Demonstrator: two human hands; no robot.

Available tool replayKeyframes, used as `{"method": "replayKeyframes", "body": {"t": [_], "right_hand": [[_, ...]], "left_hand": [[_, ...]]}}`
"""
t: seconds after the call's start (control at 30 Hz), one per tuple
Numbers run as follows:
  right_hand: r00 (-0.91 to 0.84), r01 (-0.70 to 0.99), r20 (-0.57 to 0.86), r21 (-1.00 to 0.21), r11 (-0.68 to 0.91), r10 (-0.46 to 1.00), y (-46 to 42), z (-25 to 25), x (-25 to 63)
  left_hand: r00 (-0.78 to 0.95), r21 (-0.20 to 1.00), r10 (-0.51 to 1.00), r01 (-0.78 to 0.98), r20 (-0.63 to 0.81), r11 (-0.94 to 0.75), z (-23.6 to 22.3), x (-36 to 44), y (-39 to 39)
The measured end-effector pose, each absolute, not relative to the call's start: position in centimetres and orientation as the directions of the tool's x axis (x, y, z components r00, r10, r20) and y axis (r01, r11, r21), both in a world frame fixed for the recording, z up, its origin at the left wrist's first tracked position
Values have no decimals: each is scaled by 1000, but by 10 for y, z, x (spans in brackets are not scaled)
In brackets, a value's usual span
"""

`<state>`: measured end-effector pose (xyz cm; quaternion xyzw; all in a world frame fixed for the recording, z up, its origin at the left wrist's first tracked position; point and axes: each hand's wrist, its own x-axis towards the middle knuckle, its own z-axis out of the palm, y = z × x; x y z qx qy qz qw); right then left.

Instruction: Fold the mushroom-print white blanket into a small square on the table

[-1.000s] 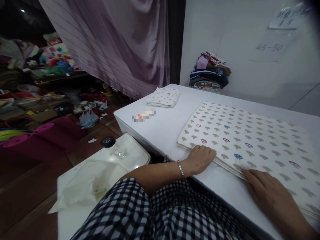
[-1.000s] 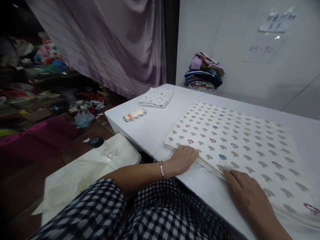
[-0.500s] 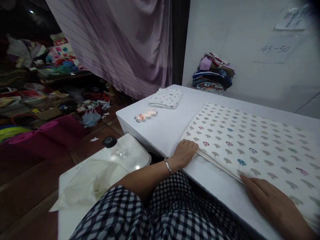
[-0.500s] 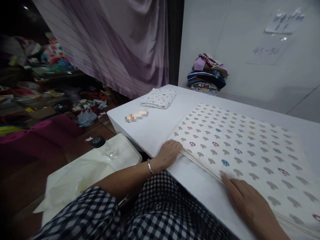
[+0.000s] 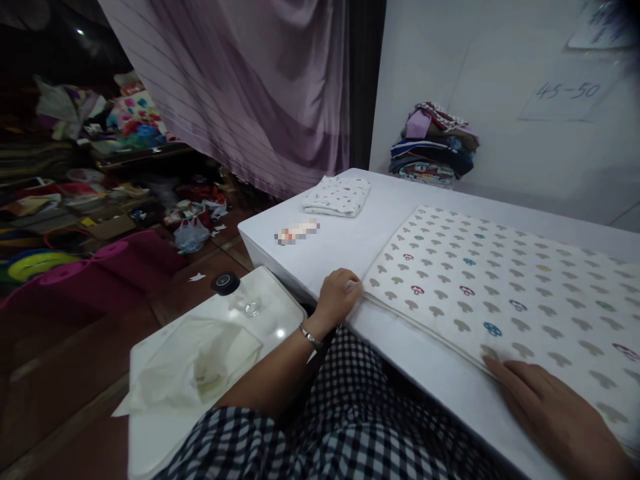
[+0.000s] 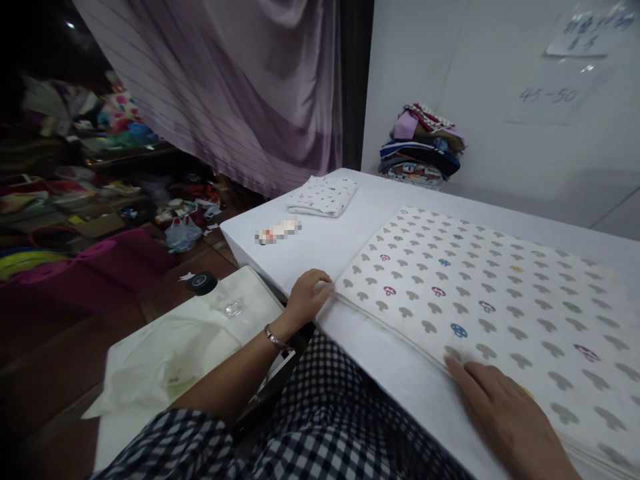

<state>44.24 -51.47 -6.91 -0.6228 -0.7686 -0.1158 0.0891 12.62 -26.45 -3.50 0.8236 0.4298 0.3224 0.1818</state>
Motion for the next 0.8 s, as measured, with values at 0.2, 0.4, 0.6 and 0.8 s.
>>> {"method": "replayKeyframes", "body": {"t": [0.2,0.4,0.6,0.8], "right_hand": [[-195,980,311,90,176,930,-515,-75,443],[-199,980,286,81,183,938,-516,-71,441],[-192,981,266,48,186,945,-516,-67,439],[-133,991,272,26,131,953,-516,-73,439]], "left_hand": [[425,493,888,743,176,-453,-23,137,-255],[429,452,898,784,101,-426,-22,146,-244],[432,372,899,826,66,-424,-24,146,-240],[453,427,891,810,-22,-402,-20,142,-240]]}}
